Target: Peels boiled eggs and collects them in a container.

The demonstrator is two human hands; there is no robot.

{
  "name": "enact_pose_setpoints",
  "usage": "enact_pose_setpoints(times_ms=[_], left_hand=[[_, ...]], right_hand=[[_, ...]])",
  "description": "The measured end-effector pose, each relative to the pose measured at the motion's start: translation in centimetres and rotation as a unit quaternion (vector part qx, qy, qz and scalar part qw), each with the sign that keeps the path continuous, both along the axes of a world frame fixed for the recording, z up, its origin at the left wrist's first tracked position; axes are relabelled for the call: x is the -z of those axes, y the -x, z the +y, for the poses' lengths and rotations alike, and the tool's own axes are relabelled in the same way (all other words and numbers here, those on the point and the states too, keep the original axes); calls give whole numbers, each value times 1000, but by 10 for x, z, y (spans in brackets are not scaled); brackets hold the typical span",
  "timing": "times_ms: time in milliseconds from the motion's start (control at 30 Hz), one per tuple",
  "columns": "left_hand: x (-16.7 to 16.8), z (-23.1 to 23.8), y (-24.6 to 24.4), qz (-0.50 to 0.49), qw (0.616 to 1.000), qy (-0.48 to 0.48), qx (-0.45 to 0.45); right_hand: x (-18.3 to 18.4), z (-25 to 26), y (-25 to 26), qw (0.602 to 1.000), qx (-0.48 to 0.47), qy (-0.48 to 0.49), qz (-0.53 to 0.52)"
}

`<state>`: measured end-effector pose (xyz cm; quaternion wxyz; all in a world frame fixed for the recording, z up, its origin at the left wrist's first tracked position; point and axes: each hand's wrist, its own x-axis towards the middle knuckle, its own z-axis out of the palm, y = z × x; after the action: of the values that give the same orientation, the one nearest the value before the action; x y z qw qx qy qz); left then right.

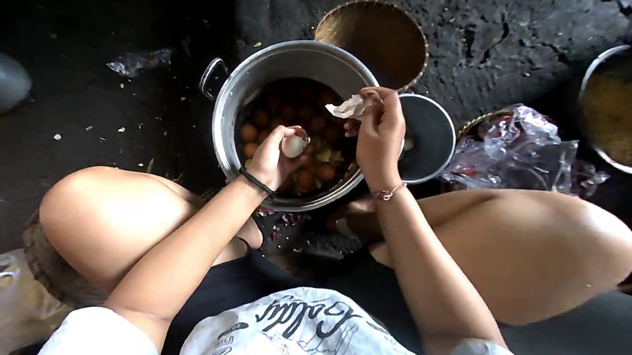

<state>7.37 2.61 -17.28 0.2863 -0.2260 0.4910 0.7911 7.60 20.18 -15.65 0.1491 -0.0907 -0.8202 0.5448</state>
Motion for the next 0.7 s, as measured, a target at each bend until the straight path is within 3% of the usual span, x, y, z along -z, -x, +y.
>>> enact_pose_setpoints(times_ms=[67,200,367,533,700], left_hand=[[2,0,0,2,1000,-8,-3],[3,1,0,11,1000,-15,-5],[7,2,-2,74,996,30,29],[13,3,-3,163,974,143,71],[15,1,-3,178,970,143,82]], right_hand=[[-1,0,0,999,-18,-38,-20],[-1,-2,-5,967,-159,-167,-104],[0,-18,-11,962,-232,-125,-70],[9,-21,-13,956,-260,-123,-52],[10,-34,-19,958,-201,-202,-34]])
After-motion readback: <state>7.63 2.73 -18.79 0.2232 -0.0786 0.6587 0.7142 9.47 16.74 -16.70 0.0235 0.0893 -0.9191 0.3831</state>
